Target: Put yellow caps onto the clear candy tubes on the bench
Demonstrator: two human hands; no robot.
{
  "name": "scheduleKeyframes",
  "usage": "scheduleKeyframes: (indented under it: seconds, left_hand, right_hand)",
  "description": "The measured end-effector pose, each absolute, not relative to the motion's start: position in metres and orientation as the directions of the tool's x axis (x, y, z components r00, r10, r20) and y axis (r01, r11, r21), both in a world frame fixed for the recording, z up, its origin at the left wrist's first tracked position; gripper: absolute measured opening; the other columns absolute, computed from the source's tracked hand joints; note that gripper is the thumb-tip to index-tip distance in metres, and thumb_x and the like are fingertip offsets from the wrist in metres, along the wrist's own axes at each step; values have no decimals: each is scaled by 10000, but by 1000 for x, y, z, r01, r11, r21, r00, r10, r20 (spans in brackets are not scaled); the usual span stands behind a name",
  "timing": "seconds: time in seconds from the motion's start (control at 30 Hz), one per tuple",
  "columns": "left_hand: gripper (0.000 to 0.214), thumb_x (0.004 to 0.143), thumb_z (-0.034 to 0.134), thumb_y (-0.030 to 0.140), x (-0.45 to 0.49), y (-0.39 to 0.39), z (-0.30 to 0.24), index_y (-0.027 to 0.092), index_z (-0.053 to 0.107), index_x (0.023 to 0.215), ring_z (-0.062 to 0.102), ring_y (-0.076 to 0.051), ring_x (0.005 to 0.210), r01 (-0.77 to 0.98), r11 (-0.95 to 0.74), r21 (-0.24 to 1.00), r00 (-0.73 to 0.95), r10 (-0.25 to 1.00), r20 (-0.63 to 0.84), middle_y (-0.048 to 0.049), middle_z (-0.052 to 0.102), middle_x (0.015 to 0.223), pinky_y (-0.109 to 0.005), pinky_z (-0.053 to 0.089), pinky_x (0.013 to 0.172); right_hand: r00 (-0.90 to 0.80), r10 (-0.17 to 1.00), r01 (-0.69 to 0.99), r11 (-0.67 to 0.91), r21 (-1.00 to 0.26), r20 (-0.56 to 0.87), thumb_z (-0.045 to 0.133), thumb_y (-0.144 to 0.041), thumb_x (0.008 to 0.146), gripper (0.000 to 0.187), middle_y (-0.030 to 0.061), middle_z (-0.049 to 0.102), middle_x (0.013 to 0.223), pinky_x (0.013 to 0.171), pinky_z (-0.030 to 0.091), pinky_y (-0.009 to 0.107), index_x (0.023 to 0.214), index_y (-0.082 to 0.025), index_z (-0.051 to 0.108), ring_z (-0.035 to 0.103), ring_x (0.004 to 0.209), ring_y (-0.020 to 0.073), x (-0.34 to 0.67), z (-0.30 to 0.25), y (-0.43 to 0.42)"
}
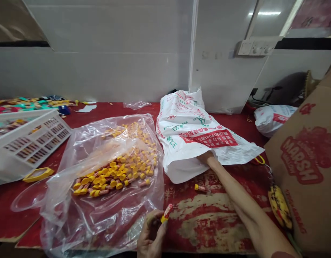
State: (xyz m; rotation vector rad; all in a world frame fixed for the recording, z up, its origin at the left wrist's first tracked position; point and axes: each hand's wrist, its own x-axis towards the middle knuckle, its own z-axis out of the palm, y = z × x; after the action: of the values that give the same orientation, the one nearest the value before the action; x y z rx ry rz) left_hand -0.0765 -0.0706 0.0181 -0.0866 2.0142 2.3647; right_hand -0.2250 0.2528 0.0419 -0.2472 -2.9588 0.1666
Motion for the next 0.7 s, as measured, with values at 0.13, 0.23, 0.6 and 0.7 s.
scheduleKeyframes:
  seconds: [0.13,0.23,0.6,0.7]
  left_hand:
    - [319,632,777,417,-69,-51,23,196,700,849,587,-188,884,-84,-153,985,-995,64,-74,-46,633,917,-225,486,797]
    - [352,648,765,414,-62,-35,29,197,674,909,580,-194,887,-181,-207,962,-979,136,-155,-48,624,936,-231,498,735]
    - [180,724,714,284,-42,-16,34,194,688,878,584,-175,907,-83,-132,988,-963,266,-45,-30,638,911,-258,449,843]
    - [240,751,691,303,-37,-13,37,201,686,967,604,-197,923,-102,-125,987,-957,284,-63,-46,664,962,-287,467,844]
  right_hand:
    - [-979,121,85,975,-206,165,519,-350,880,257,100,661,1022,737,447,289,1036,-175,625,621,896,214,-157,47,243]
    - [-982,95,-13,830,-557,165,479,-388,887,242,36,661,875,666,452,247,1012,-208,583,619,768,163,-94,43,218]
    - [-929,-175,-354,668,-654,325,558,-305,860,238,65,624,921,802,461,347,1072,-215,623,561,886,201,-10,45,180]
    - [-929,-241,-366,692,-622,279,510,-319,901,266,70,622,939,744,478,299,1124,-202,594,575,844,179,-6,46,173]
